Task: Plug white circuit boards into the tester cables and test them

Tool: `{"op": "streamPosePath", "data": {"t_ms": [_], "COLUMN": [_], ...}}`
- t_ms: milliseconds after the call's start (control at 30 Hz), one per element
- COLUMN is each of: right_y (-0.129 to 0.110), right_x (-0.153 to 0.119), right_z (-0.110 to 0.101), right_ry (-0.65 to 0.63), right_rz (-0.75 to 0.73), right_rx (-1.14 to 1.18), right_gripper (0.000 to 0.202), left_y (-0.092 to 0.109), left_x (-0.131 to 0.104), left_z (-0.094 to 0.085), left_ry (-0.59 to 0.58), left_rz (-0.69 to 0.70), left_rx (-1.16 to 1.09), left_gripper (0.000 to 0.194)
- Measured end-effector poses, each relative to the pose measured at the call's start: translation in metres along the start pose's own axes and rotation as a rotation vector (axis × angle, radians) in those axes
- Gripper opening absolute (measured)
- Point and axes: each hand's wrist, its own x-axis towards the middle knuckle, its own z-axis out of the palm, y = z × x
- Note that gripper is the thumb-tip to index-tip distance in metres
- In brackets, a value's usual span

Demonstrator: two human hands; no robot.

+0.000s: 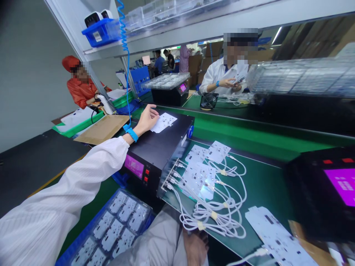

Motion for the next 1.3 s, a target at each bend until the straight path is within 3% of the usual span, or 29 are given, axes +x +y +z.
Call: {"op": "streamPosePath", "data": {"t_ms": [133,1300], "right_y": [-0.0049,-0.0006], "right_x": [-0.0033,-0.0012], "right_z": [-0.0003,0.0031], "right_ry": [0.029,0.100], "right_rz": [0.019,0.007], "right_rx": [-0.090,-0.028], "right_gripper": [0.079,0.080], "left_y": [-0.0018,0.0004], "left_x": [0.0005,-0.0006], "left_z": [0.0007,0.0001], "left_ry": [0.002,0.008], "left_rz": [-0.001,-0.022], "left_rx": [-0.004,-0.017], "left_gripper": [0.045,0.048]}}
